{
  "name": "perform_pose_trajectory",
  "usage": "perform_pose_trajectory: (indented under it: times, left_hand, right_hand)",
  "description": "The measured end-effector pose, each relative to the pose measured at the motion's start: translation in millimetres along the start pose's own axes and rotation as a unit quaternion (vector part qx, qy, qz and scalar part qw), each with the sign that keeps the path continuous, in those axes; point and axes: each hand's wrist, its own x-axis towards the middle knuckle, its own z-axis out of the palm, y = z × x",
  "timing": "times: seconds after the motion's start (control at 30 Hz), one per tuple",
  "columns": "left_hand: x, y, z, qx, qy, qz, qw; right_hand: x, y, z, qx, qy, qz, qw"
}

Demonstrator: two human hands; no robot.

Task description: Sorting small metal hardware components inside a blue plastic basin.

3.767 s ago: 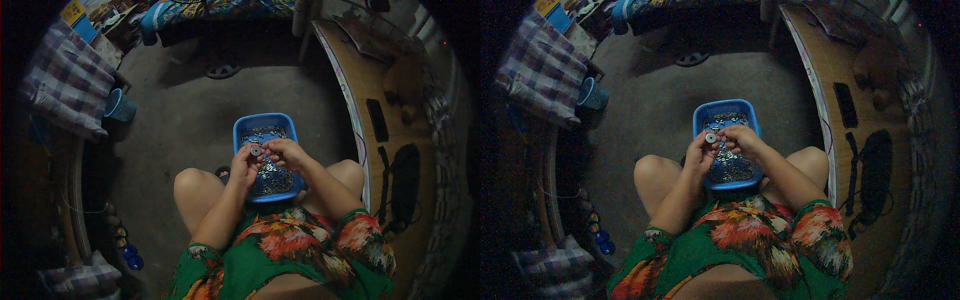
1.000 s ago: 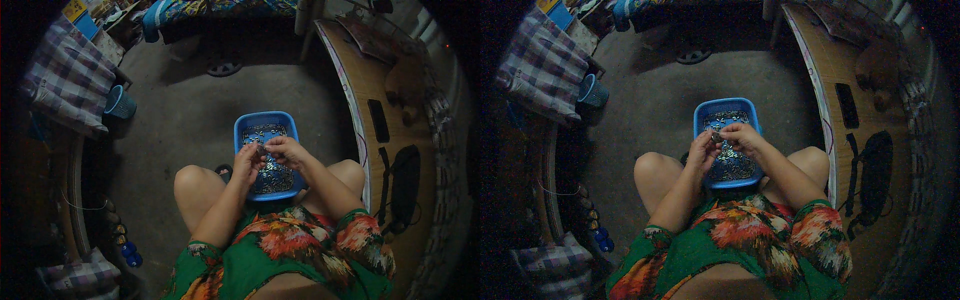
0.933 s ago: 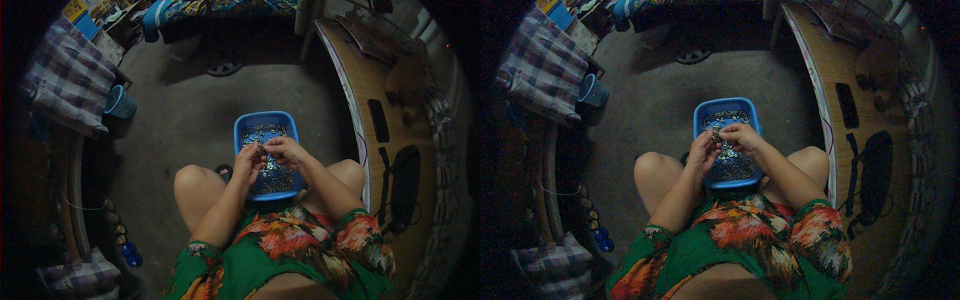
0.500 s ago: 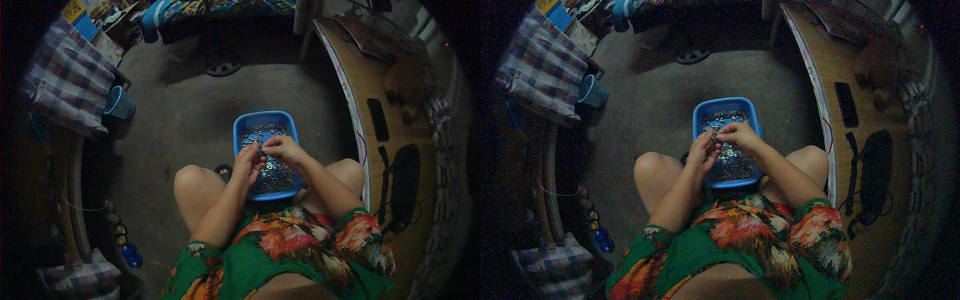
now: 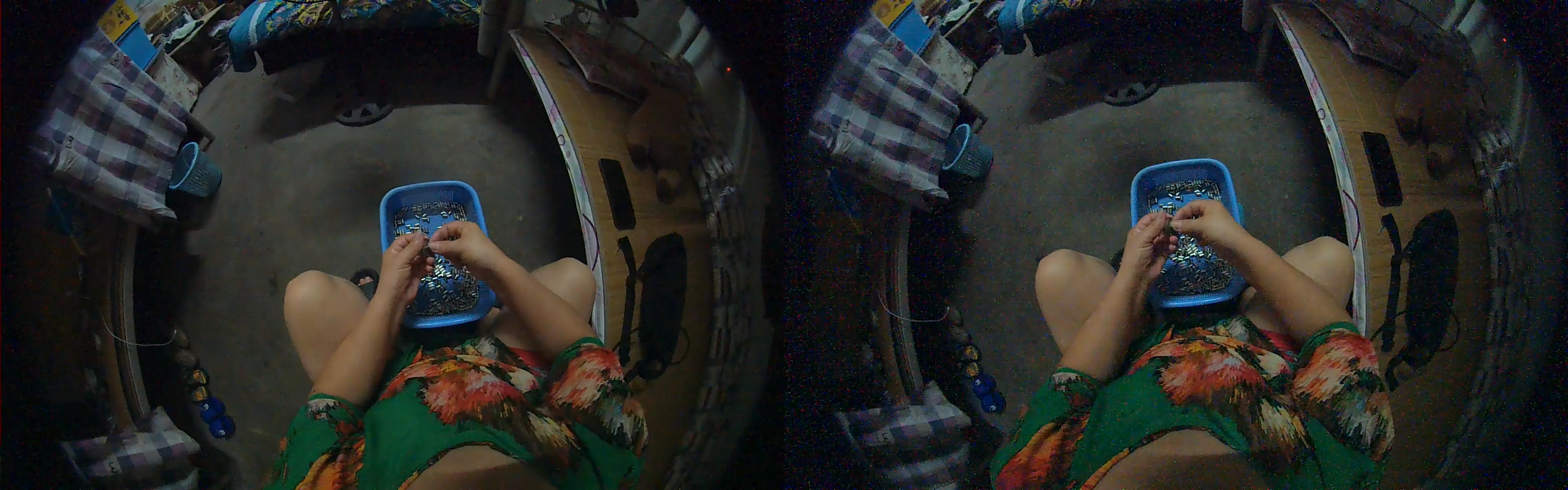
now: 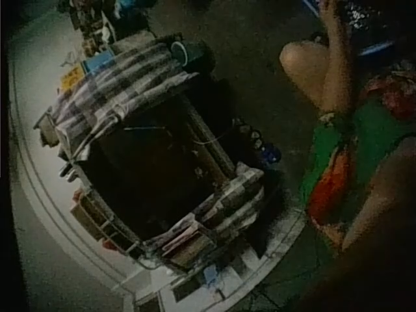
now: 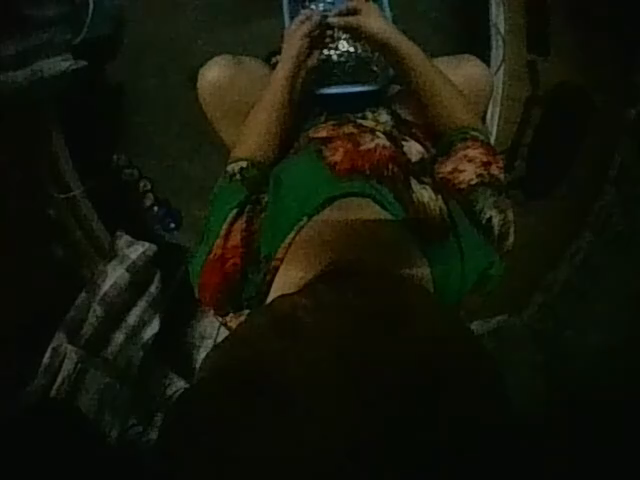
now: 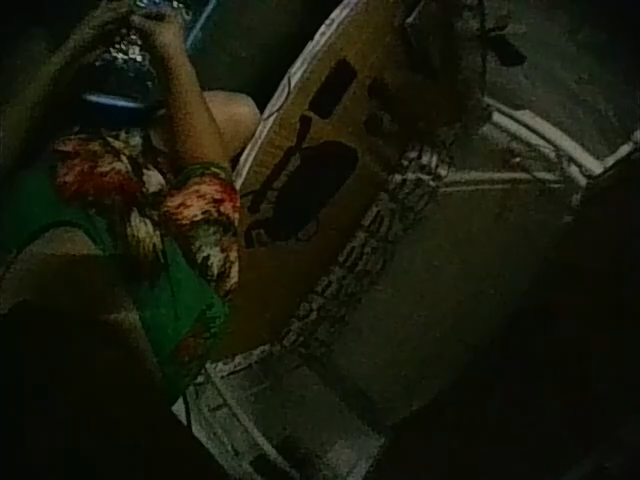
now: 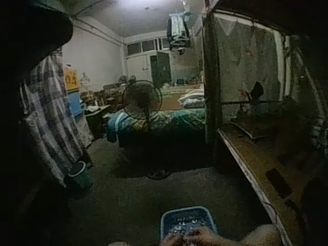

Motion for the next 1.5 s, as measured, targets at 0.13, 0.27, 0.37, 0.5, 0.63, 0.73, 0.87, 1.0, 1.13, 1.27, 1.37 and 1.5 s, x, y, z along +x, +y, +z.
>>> perform_pose_trajectory:
  times: [0.13,0.27,0.37,0.5,0.63,0.73,0.87,1.0,1.13,1.27,1.37,1.5]
  left_hand:
    - [0,0,1,-0.003,-0.002,-0.007,1.0]
    - [0,-1,0,0.007,-0.005,-0.01,1.0]
    - [1,-1,1,0.0,0.014,-0.002,1.0]
    - [1,2,3,-0.018,-0.007,0.001,1.0]
    - [-1,3,5,-0.016,0.014,-0.005,1.0]
    - [-1,3,7,-0.01,0.022,0.006,1.0]
    - [0,3,5,-0.013,0.023,0.009,1.0]
    - [1,1,3,-0.018,0.021,0.01,1.0]
    - [0,2,2,0.012,0.033,0.007,0.999]
    - [1,2,2,0.003,0.026,0.005,1.0]
    - [0,1,3,0.006,0.024,0.01,1.0]
    - [0,1,3,0.008,0.02,0.012,1.0]
  right_hand:
    - [1,-3,-2,-0.058,0.009,-0.031,0.998]
    - [11,15,-4,-0.128,0.02,-0.154,0.979]
    - [9,17,-4,-0.106,0.019,-0.122,0.987]
    - [9,15,-5,-0.121,0.044,-0.139,0.982]
    - [8,15,0,-0.12,0.056,-0.141,0.981]
    - [6,12,-3,-0.117,0.052,-0.111,0.986]
    - [3,3,-1,-0.063,0.02,-0.019,0.998]
    - [4,3,-2,-0.046,0.011,0.001,0.999]
    - [4,4,0,-0.078,0.021,-0.026,0.996]
    - [4,4,1,-0.088,0.023,-0.034,0.995]
    - [4,5,1,-0.109,0.043,-0.024,0.993]
    - [2,3,1,-0.118,0.049,-0.039,0.991]
